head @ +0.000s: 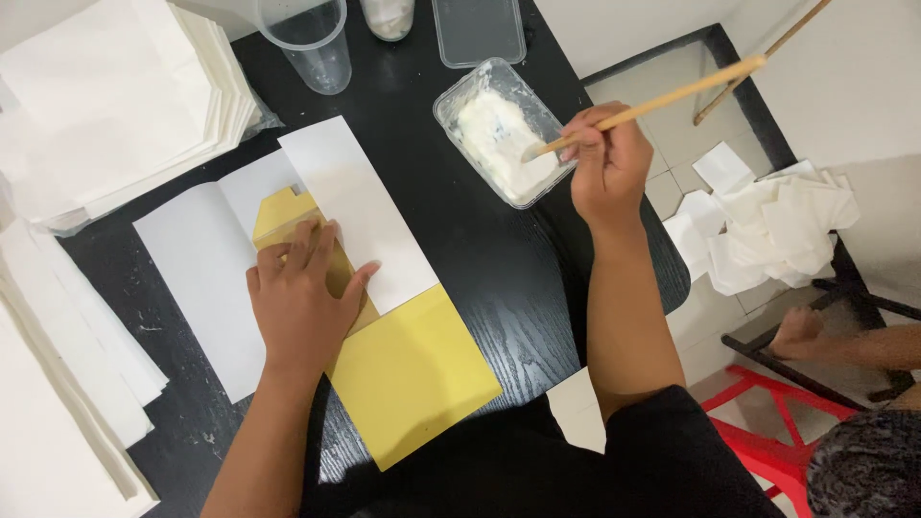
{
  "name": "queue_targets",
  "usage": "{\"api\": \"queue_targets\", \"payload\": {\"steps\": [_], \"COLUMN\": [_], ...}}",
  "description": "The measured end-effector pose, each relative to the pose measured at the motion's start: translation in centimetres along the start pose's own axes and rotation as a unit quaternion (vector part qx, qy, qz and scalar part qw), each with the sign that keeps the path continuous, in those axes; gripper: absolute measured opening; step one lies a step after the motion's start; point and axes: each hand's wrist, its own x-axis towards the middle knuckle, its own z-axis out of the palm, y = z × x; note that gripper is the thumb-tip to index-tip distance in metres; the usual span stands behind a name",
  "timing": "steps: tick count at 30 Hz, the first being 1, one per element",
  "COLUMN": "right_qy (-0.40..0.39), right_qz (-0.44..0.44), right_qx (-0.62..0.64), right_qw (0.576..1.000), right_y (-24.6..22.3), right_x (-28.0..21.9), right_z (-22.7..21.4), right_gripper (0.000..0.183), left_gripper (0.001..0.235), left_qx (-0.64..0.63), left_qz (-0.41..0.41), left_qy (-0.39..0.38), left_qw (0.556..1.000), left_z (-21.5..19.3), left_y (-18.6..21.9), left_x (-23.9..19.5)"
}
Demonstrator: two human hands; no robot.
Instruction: Folding paper around a template and applying glue with a brush to assemble a paper bag.
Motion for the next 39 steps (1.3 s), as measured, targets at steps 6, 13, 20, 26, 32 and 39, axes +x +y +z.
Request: {"api": "queue_targets", "payload": {"steps": [6,13,20,26,32,39], "right_qy": [-0.028,0.053,-0.041,-0.08,0.116,0.165], "right_qz": [0.045,0.11,0.105,0.119,0.167,0.186], "right_qx": [0.009,-0.001,-0.048,-0.052,-0.007,0.209], "right_qw": [0.999,0.993,0.992,0.988,0.979,0.946], "right_y": [0.2,-0.3,-2.3,-1.5,-1.2,1.2], "right_x": [0.0,-0.2,0.3,0.0,0.4,-0.5], "right_z": [0.1,0.4,0.8,1.2,0.9,1.4], "right_gripper": [0.034,0.038,0.011,0.006,0.013,0.018], "left_gripper": [0.067,0.064,0.062,0.064,0.063,0.067], "left_qx": [-0.007,-0.003,0.004,-0.013,-0.015,-0.079], "left_qz": [-0.003,0.018,0.019,0.012,0.018,0.004], "left_qy": [0.004,0.029,0.034,0.02,0.03,0.013], "left_qw": [1.0,0.999,0.999,1.0,0.999,0.997], "left_z": [0.1,0.8,0.8,0.9,0.7,1.7], "left_y": [-0.1,-0.3,-0.2,-0.4,-0.2,-1.0], "left_x": [-0.1,-0.3,-0.3,-0.4,-0.3,-0.6]}}
